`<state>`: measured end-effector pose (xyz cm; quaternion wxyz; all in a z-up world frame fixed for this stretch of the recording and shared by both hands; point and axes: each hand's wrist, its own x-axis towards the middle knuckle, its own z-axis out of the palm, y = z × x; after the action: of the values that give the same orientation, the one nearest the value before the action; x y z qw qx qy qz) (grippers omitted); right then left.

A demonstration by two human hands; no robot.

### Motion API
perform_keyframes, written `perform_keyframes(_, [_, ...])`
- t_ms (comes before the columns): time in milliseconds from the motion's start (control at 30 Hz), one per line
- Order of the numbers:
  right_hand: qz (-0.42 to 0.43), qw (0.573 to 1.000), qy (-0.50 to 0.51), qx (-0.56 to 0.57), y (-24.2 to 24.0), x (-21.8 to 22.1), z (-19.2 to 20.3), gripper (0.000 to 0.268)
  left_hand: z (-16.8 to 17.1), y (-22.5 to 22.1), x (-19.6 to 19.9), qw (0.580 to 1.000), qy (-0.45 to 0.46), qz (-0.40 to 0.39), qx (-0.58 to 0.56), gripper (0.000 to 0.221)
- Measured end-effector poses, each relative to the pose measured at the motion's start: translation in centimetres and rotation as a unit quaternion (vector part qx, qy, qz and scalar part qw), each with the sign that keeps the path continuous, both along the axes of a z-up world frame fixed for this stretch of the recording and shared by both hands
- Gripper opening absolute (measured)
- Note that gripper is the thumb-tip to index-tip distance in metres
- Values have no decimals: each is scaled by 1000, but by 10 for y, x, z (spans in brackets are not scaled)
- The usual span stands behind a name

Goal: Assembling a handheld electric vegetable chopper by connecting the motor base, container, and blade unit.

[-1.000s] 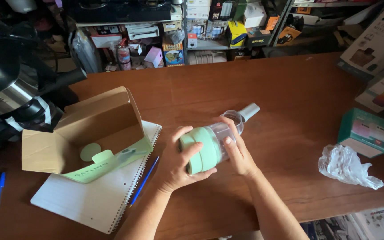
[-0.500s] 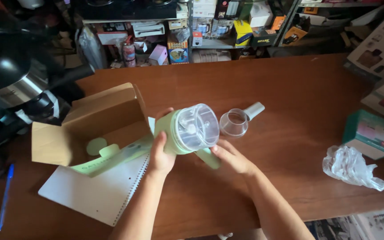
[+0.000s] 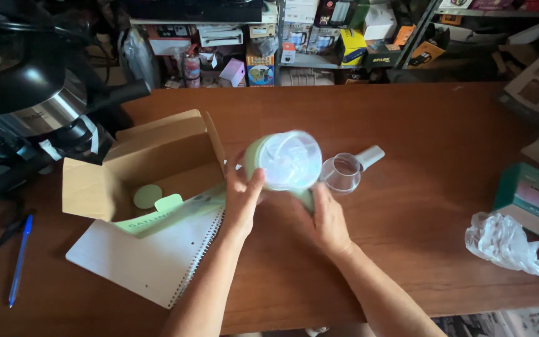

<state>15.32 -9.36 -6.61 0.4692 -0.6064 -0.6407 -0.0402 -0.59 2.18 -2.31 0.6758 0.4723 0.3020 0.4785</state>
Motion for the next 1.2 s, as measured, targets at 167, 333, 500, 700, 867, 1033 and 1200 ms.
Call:
perform_keyframes(167, [4,995,75,-68,-6,-9,26,44,-13,-6,2,971,-220,-91,15,78])
perform_keyframes(333, [132,906,364,-170,-5,-6,6,41,-9,-9,2,965,-225,-125,43,75])
perform_keyframes(500, [116,811,535,-207,-11,-30,59,35,0,-8,3,982,-92,-124,110,87])
perform_keyframes(700, [172,798,560,-144,-1,-30,34,29,-9,-14,17,958,-220,-165,-81,65])
perform_keyframes(867, [228,710,651,-142,6,-20,11,41,1,-24,18,953,-221,-149,-147,65])
perform_keyframes(1033, [258,676,680,-122,7,-13,4,50,8,-26,22,961,-197,-141,-134,62])
perform_keyframes(1200, [247,710,650,-108,-4,-24,29,32,2,-20,19,971,-177,-131,-89,62])
